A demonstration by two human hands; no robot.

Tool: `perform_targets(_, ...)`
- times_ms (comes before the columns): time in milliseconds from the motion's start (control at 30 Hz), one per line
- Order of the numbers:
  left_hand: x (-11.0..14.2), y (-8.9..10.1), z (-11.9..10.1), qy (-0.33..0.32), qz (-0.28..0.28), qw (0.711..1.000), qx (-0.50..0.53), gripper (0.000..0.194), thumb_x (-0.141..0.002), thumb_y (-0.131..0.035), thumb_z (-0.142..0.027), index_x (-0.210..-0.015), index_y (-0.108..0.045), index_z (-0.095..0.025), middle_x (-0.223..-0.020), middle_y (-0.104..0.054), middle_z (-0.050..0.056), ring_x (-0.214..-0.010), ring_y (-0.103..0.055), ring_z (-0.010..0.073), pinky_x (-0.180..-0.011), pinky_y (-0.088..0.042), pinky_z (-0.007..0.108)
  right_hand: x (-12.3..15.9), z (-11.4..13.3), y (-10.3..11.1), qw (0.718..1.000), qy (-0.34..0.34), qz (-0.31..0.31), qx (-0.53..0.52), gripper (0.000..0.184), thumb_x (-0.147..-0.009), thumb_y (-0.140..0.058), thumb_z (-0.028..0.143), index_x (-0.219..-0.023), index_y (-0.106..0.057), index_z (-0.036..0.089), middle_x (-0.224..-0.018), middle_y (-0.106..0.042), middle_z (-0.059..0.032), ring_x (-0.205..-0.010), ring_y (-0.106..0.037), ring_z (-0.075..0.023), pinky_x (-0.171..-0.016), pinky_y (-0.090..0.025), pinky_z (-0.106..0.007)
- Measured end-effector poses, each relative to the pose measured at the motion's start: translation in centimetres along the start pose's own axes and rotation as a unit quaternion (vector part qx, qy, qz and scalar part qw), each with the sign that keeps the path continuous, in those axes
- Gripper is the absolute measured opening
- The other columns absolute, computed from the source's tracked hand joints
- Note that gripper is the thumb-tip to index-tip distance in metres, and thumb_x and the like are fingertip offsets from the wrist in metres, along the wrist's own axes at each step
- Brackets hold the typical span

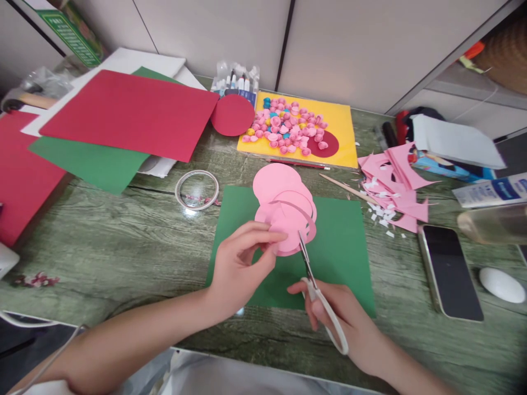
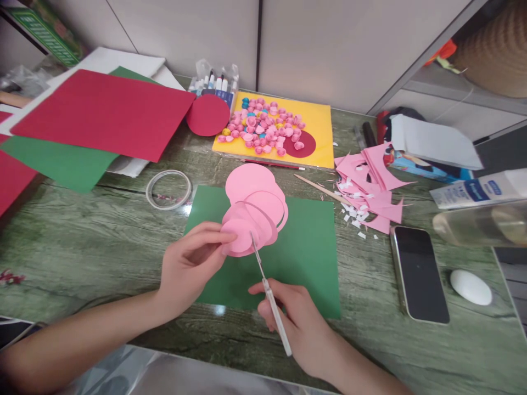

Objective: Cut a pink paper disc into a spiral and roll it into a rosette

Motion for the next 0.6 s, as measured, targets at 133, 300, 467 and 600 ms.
perform_targets(133, 0.1, 0.09, 0.18, 0.003, 0.0, 1.0, 0.011, 0.024, -0.075, -0.063, -0.005, -0.088, -0.075, -0.021, -0.084, -0.067, 0.005, -0.079, -0.063, 0.0117, -0.063, -0.052, 0.018, -0.15, -0.03, -0.03, 1.0, -0.009, -0.002, 0.012, 0.053, -0.091, -0.034, 0.061, -0.1, -0.06, 0.015, -0.057, -0.045, 0.0029, -0.052, -0.043, -0.012, -0.054, -0.042, -0.025)
perform_targets(300, 0.25, 0.07, 0.37, 0.019, 0.0, 1.0, 0.02, 0.03, -0.075, -0.065, -0.006, -0.098, -0.073, -0.023, -0.096, -0.068, 0.007, -0.088, -0.063, 0.0139, -0.069, -0.054, 0.02, -0.18, 0.16, -0.16, 0.999, -0.027, -0.001, 0.022, 0.057, -0.089, -0.033, 0.065, -0.1, -0.061, 0.016, -0.055, -0.044, 0.0032, -0.052, -0.044, -0.0122, -0.053, -0.043, -0.025)
perform_targets(467, 0.26, -0.07, 0.34, 0.015, -0.004, 1.0, 0.014, 0.03, -0.073, -0.064, -0.004, -0.096, -0.073, -0.021, -0.095, -0.068, 0.008, -0.085, -0.063, 0.0143, -0.066, -0.054, 0.021, -0.01, 0.23, -0.34, 1.0, -0.026, -0.002, 0.012, 0.06, -0.086, -0.033, 0.069, -0.096, -0.061, 0.017, -0.055, -0.044, 0.0028, -0.051, -0.042, -0.0124, -0.051, -0.041, -0.025)
perform_targets(600, 0.22, -0.19, 0.2, 0.016, 0.013, 1.0, 0.011, 0.031, -0.071, -0.062, -0.002, -0.093, -0.073, -0.02, -0.091, -0.067, 0.007, -0.08, -0.063, 0.0142, -0.064, -0.054, 0.022, 0.0, 0.27, -0.32, 1.0, -0.018, -0.004, 0.006, 0.06, -0.086, -0.032, 0.07, -0.096, -0.059, 0.017, -0.056, -0.044, 0.0027, -0.051, -0.039, -0.0119, -0.048, -0.036, -0.024)
Point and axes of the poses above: each hand's wrist, its own x-axis away from the middle knuckle, its own y-axis out of the back of the hand, z = x × y, the point moved 1 cm from there along -x, towards the middle knuckle
